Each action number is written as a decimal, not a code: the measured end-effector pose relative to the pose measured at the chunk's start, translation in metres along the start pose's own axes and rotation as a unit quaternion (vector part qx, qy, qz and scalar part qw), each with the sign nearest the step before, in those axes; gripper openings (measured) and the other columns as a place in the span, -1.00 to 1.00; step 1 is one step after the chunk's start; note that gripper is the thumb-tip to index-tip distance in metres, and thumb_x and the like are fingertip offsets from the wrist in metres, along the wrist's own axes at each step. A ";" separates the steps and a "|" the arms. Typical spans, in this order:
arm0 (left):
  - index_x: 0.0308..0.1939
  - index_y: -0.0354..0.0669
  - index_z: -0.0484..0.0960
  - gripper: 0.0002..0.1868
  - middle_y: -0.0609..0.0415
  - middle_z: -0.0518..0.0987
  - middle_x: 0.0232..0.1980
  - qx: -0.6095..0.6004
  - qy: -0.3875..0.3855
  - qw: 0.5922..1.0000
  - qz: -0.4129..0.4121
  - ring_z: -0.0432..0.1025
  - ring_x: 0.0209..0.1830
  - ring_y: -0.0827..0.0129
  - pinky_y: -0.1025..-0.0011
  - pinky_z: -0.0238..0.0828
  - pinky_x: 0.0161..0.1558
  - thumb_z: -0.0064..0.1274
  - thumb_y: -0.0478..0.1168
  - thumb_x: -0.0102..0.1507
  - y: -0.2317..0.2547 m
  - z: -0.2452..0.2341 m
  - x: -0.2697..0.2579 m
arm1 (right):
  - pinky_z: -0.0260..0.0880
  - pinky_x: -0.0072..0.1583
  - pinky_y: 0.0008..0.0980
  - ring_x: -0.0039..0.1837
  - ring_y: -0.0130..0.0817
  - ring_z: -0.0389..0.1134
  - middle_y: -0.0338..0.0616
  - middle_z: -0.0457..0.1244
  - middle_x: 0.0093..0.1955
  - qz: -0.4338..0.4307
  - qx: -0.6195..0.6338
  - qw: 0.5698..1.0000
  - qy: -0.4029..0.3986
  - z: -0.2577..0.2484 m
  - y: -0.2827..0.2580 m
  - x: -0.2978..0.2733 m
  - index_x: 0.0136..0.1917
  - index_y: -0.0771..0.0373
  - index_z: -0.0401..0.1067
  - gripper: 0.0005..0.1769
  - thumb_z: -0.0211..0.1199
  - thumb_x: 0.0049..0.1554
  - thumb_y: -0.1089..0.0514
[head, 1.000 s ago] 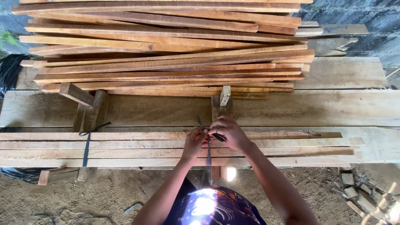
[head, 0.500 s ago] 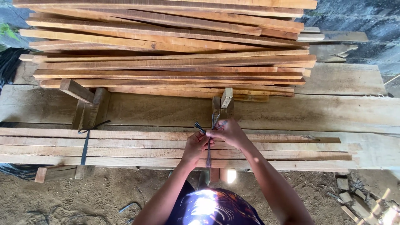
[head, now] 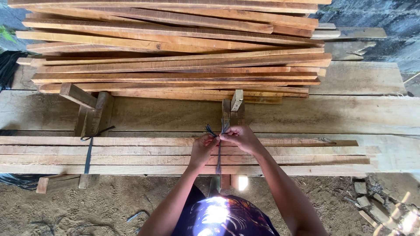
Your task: Tie bundles of thin wood slats together using black plastic straps.
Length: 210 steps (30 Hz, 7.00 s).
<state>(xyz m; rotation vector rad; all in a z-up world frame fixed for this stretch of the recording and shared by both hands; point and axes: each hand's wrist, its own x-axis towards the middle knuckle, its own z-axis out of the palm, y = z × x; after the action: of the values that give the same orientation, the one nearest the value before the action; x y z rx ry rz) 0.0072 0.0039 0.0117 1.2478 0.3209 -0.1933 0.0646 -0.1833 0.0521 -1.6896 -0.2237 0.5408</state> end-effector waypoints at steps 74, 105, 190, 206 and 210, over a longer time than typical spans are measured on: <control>-0.35 -0.18 0.55 -0.72 0.05 0.46 -0.51 0.148 -0.136 0.967 0.159 0.39 -0.46 0.31 0.32 0.40 -0.32 -0.22 -0.28 0.40 -0.020 -0.019 0.011 | 0.11 -0.46 -0.16 -0.41 -0.23 0.32 0.03 0.16 -0.50 0.143 -0.262 0.931 0.210 0.063 0.135 0.164 -0.38 0.27 0.31 -0.67 0.12 0.10 0.02; -0.37 -0.16 0.48 -0.72 0.05 0.31 -0.55 0.187 -0.139 0.961 0.150 0.27 -0.52 0.29 0.28 0.29 -0.39 -0.27 -0.21 0.39 -0.017 -0.016 0.003 | 0.12 -0.41 -0.32 -0.48 -0.46 -0.01 -0.23 -0.01 -0.62 0.039 -0.277 0.940 0.195 0.067 0.098 0.154 -0.60 0.15 0.13 -0.48 0.17 0.12 0.06; -0.27 -0.27 0.55 -0.53 -0.13 0.42 -0.45 0.197 -0.075 0.978 -0.003 0.46 -0.42 0.05 -0.01 0.49 -0.16 -0.27 0.04 0.42 -0.012 -0.017 0.106 | 0.42 0.05 -0.25 -0.04 -0.20 0.38 -0.03 0.28 -0.09 -0.271 -0.661 0.698 -0.057 0.028 0.061 -0.002 0.32 0.41 0.36 -0.54 0.24 0.14 0.35; -0.48 0.12 0.48 -0.54 0.14 0.66 -0.49 0.527 0.052 0.847 0.042 0.63 -0.14 0.27 0.29 -0.11 0.37 -0.27 0.11 0.45 -0.032 -0.004 0.057 | 0.42 0.20 -0.15 0.11 -0.09 0.39 0.14 0.28 0.07 -0.223 -0.647 0.723 -0.090 0.035 0.030 -0.012 0.40 0.51 0.27 -0.52 0.18 0.25 0.31; -0.44 0.15 0.56 -0.56 0.07 0.68 -0.42 0.498 0.061 0.865 0.033 0.63 -0.09 0.24 0.33 -0.08 0.38 -0.22 0.16 0.42 -0.022 0.000 0.054 | 0.43 0.15 -0.15 0.02 -0.09 0.39 0.06 0.28 -0.01 -0.243 -0.607 0.754 -0.067 0.027 0.049 -0.012 0.38 0.43 0.32 -0.55 0.17 0.22 0.33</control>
<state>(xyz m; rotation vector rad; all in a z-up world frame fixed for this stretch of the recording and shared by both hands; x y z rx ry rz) 0.0514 -0.0011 -0.0266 2.3061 0.2891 -0.2282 0.0343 -0.1748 0.0047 -2.6865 -1.3124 0.0453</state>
